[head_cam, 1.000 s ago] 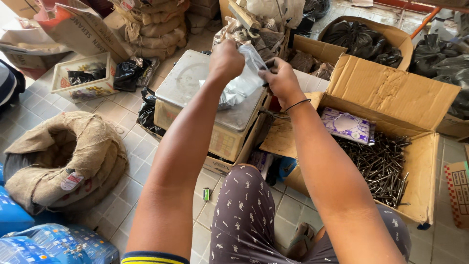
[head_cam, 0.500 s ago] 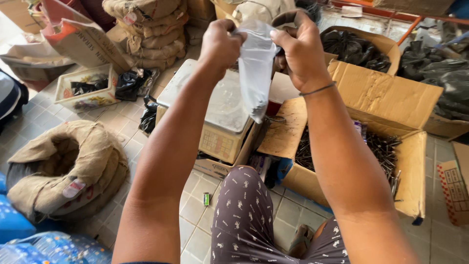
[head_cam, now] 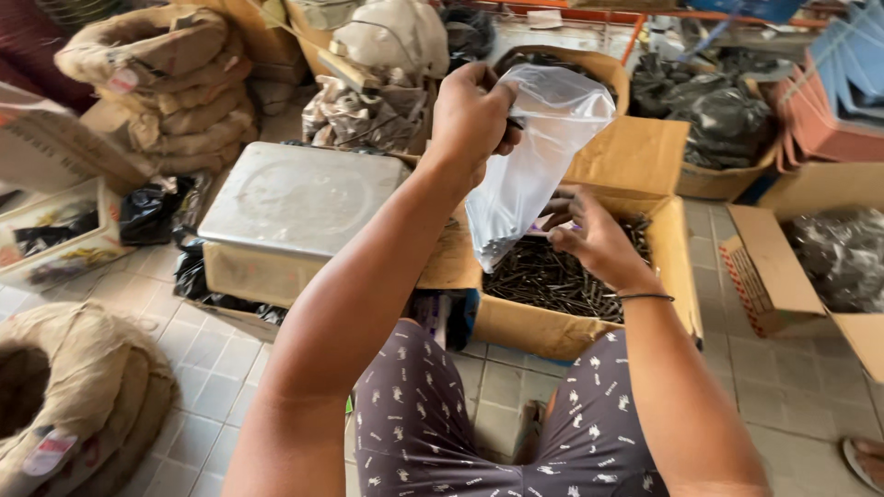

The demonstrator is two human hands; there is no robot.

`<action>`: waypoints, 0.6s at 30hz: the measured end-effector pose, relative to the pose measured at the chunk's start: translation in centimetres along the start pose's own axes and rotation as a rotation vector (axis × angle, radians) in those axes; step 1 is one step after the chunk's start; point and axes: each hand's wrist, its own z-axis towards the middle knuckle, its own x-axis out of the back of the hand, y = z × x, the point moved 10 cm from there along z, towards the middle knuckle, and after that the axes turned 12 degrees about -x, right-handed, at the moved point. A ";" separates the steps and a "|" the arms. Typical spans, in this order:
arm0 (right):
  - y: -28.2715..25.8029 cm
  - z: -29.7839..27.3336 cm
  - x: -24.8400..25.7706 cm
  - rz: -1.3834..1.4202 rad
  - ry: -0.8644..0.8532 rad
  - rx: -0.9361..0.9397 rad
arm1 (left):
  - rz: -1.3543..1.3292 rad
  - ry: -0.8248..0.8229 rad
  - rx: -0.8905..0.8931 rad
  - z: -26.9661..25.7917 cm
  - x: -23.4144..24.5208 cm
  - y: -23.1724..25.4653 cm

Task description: The person sorts various nails and fasteners by hand into plastic bags, placing some bags into a cardboard box.

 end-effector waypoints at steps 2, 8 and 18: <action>-0.2 -1.3 0.8 -0.004 0.069 -0.041 | -0.049 -0.014 0.036 -1.3 -1.9 -0.8; 5.3 0.5 6.7 -0.314 0.406 0.071 | -0.284 -0.033 0.156 -3.6 -7.0 -7.2; 19.1 5.8 9.6 -0.384 0.462 -0.032 | -0.283 -0.024 0.375 -3.3 -9.2 -22.0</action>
